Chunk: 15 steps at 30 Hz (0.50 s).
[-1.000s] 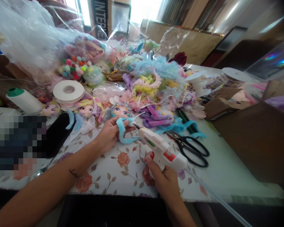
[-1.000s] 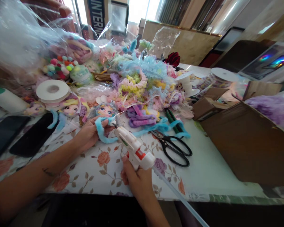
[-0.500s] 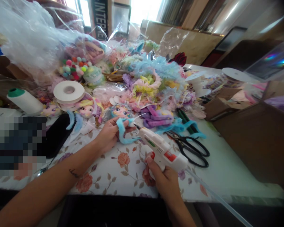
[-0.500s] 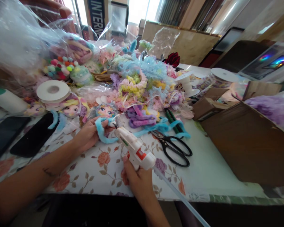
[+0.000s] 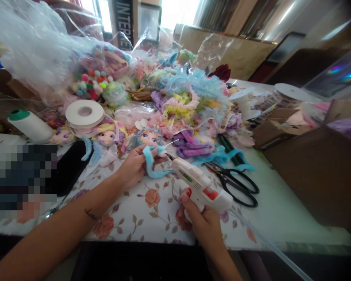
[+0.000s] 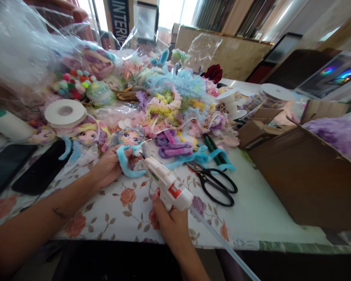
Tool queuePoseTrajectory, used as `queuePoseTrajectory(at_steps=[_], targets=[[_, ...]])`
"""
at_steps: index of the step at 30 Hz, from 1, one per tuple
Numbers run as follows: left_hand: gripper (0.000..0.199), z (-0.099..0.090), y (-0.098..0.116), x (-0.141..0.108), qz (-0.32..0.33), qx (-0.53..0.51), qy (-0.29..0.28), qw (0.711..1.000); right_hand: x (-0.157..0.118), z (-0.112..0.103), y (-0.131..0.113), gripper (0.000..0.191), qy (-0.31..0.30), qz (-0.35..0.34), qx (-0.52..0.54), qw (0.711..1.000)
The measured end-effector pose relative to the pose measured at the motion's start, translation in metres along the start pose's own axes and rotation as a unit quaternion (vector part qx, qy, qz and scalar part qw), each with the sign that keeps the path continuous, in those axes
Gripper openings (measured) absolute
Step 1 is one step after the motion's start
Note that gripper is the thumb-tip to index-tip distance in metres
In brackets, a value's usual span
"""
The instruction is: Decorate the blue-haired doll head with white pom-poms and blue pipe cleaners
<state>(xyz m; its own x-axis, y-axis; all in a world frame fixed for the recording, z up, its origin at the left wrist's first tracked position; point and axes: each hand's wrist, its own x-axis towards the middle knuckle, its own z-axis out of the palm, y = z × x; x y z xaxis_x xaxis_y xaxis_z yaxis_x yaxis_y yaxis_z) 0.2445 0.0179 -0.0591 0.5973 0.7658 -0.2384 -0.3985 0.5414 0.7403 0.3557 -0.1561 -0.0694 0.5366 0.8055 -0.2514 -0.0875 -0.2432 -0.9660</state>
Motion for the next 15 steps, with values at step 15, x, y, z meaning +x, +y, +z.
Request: queuePoseTrajectory(at_steps=[15], targets=[[0.019, 0.0004, 0.0006, -0.0019, -0.014, 0.01, -0.015, 1.0, 0.0008, 0.0003, -0.0016, 0.041, -0.003, 0.008, 0.001, 1.0]])
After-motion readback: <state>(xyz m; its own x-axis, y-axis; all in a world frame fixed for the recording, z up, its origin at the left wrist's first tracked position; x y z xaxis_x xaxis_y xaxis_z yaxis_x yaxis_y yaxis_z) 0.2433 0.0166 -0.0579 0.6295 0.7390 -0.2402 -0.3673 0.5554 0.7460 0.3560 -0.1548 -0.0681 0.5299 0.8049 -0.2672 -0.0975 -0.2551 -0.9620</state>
